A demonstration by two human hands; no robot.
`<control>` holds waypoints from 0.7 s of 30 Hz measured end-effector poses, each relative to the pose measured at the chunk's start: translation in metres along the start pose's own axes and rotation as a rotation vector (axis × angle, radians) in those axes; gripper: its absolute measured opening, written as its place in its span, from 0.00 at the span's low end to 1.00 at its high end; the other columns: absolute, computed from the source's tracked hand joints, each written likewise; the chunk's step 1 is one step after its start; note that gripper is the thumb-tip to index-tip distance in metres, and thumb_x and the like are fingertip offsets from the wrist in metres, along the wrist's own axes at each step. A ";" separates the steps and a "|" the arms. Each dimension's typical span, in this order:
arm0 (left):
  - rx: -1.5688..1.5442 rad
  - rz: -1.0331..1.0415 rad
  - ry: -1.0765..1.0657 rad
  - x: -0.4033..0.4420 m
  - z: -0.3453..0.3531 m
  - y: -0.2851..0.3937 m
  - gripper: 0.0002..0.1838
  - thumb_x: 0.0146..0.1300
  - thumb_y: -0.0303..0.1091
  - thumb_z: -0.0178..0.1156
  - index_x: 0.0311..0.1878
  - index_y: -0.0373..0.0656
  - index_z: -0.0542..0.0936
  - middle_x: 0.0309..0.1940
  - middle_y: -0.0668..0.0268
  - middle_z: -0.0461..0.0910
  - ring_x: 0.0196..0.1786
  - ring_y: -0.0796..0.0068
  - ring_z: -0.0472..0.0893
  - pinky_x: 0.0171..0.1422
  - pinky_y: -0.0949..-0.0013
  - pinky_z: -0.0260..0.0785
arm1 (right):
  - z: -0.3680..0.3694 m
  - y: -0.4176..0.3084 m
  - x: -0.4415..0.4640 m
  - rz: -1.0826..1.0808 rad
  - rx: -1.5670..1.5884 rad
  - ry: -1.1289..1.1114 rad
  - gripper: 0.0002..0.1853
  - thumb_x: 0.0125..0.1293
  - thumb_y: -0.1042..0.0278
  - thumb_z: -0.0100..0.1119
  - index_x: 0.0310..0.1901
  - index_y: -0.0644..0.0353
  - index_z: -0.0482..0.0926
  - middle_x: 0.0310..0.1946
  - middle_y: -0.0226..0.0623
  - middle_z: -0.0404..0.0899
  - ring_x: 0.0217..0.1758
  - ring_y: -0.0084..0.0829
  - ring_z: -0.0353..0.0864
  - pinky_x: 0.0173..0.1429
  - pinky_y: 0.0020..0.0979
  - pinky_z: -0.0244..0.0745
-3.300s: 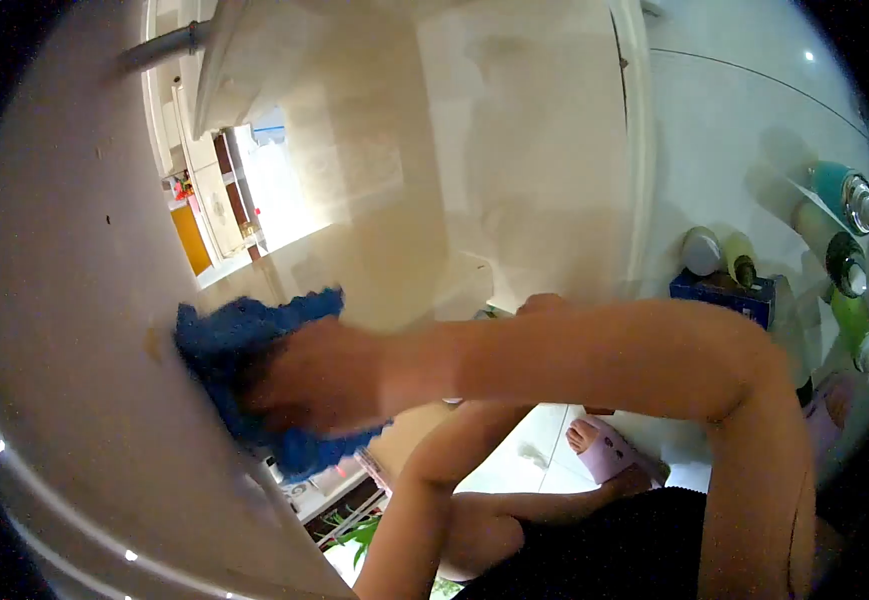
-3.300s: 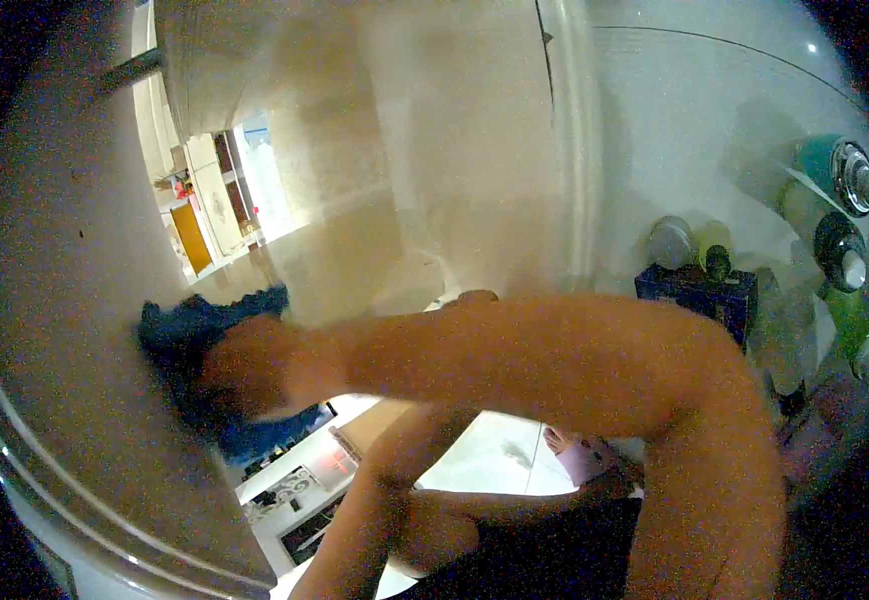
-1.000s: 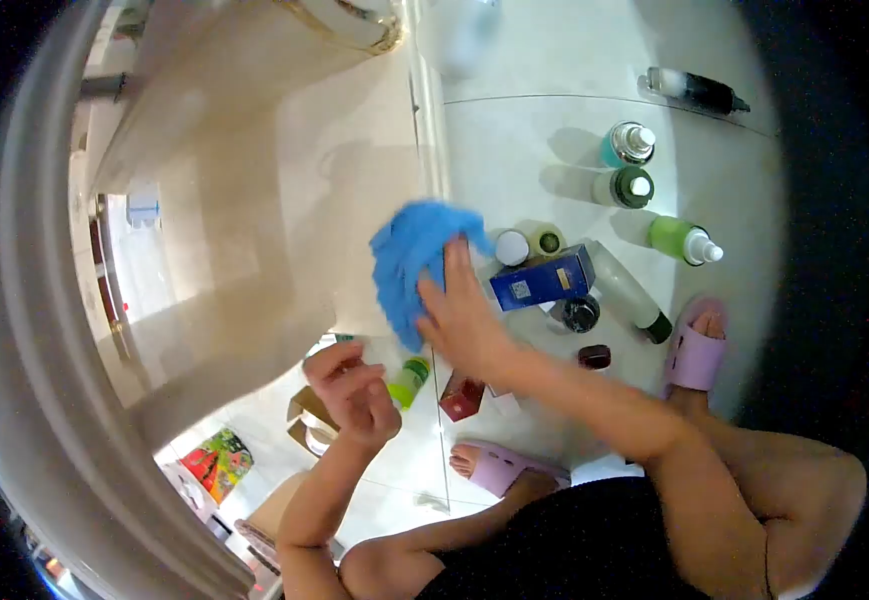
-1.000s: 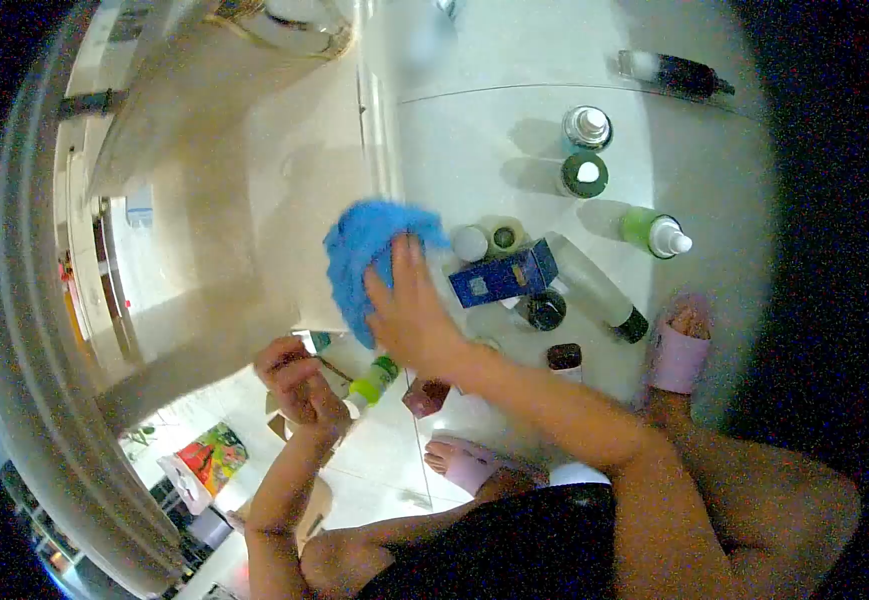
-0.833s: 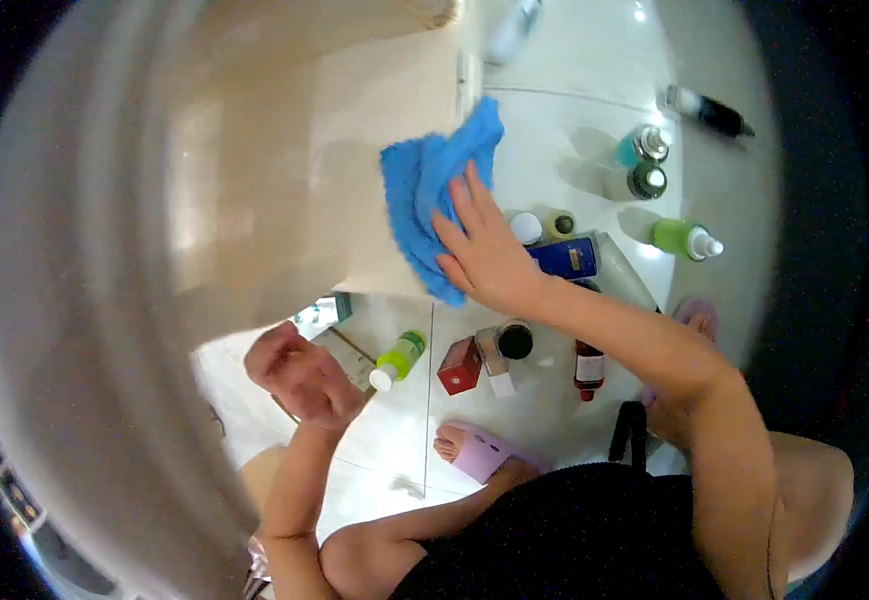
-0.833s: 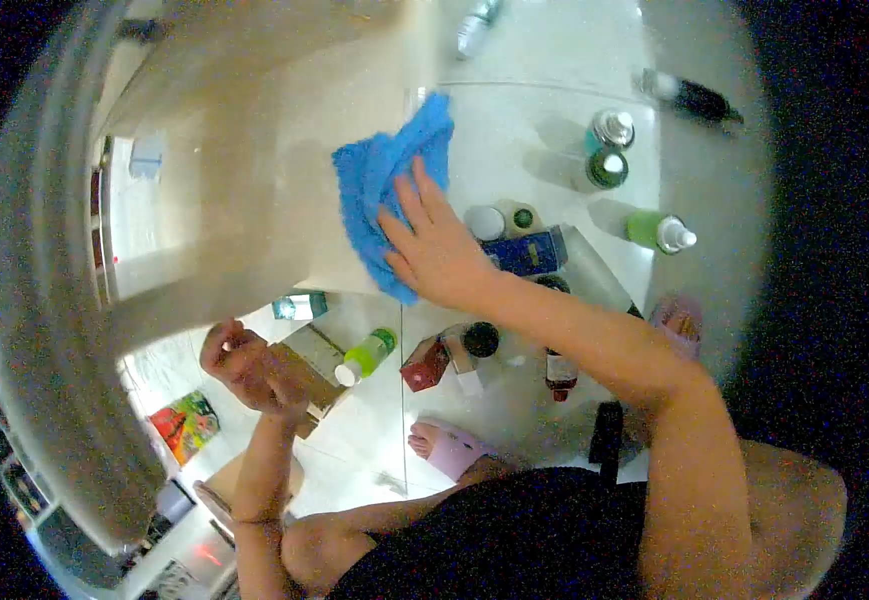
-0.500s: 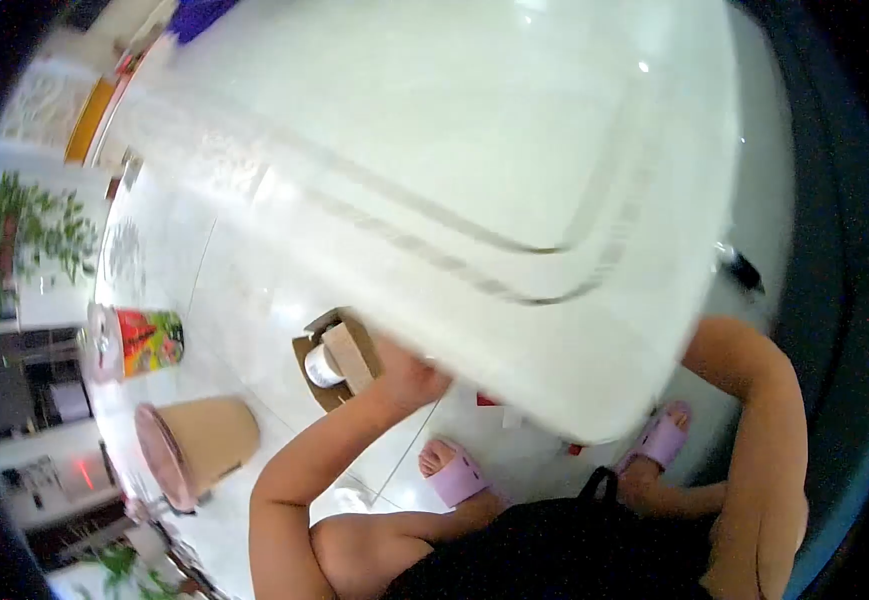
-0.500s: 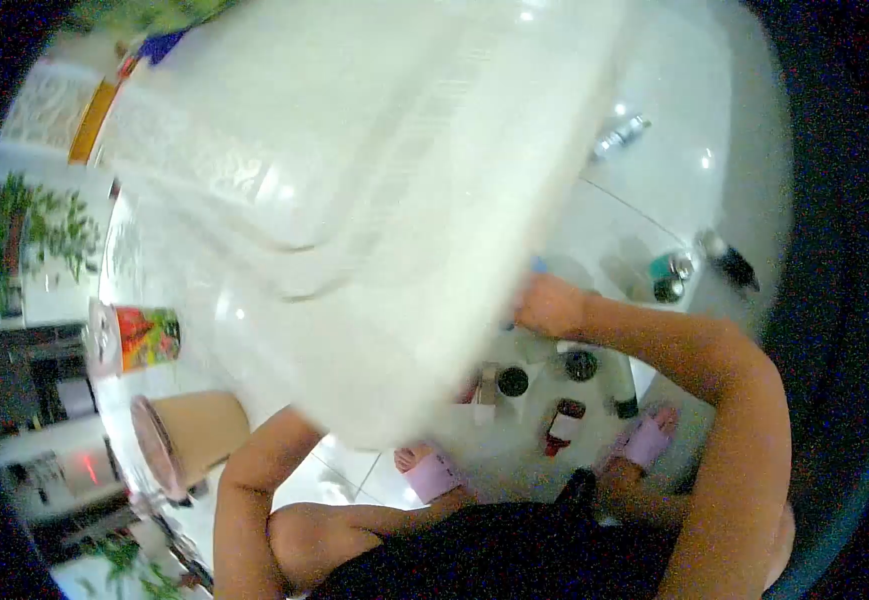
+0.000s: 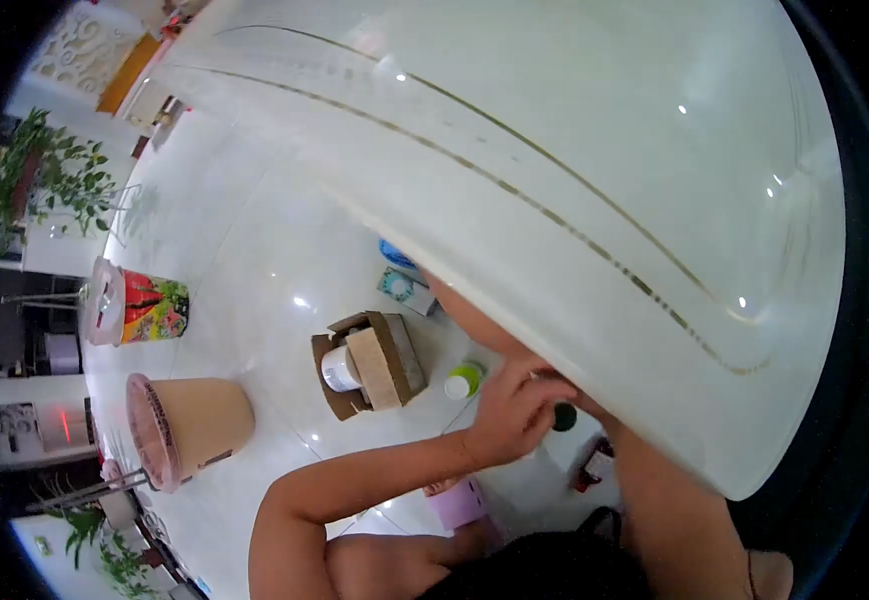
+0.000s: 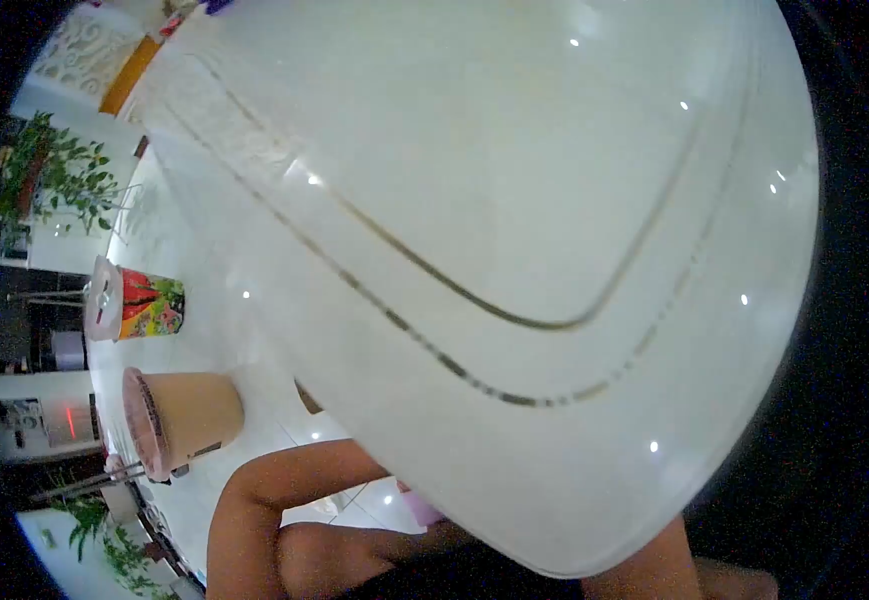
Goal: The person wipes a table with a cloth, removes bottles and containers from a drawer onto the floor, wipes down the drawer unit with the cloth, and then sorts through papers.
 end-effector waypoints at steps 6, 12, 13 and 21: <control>0.117 -0.013 -0.057 -0.007 -0.012 -0.017 0.14 0.51 0.22 0.58 0.43 0.43 0.76 0.48 0.57 0.73 0.45 0.61 0.74 0.45 0.63 0.69 | -0.057 0.009 -0.123 0.107 -0.003 0.071 0.25 0.59 0.64 0.55 0.59 0.61 0.68 0.62 0.47 0.65 0.69 0.42 0.59 0.71 0.41 0.55; 0.213 -0.001 -0.192 0.036 -0.016 -0.018 0.10 0.57 0.17 0.52 0.42 0.39 0.72 0.50 0.54 0.70 0.50 0.63 0.71 0.44 0.72 0.69 | -0.061 0.047 -0.131 0.564 0.122 0.474 0.26 0.56 0.65 0.59 0.57 0.62 0.71 0.62 0.51 0.64 0.69 0.49 0.57 0.71 0.46 0.52; 0.258 -0.022 -0.233 0.039 -0.017 -0.021 0.10 0.58 0.17 0.51 0.42 0.39 0.72 0.50 0.54 0.70 0.49 0.63 0.70 0.45 0.72 0.69 | -0.074 0.061 -0.123 0.659 0.077 0.543 0.26 0.55 0.65 0.60 0.57 0.63 0.71 0.61 0.52 0.64 0.68 0.50 0.57 0.71 0.46 0.52; 0.431 -0.079 -0.193 0.084 0.031 -0.055 0.10 0.60 0.23 0.49 0.44 0.38 0.73 0.51 0.53 0.70 0.52 0.57 0.68 0.54 0.61 0.62 | -0.068 0.169 -0.026 0.689 -0.147 0.619 0.24 0.58 0.56 0.55 0.55 0.55 0.75 0.61 0.49 0.66 0.68 0.46 0.59 0.70 0.45 0.51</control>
Point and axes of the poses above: each hand's wrist, its own x-axis towards the middle knuckle, its own z-axis out of the palm, y = z × x, the point moved 5 cm from there along x, towards the middle knuckle
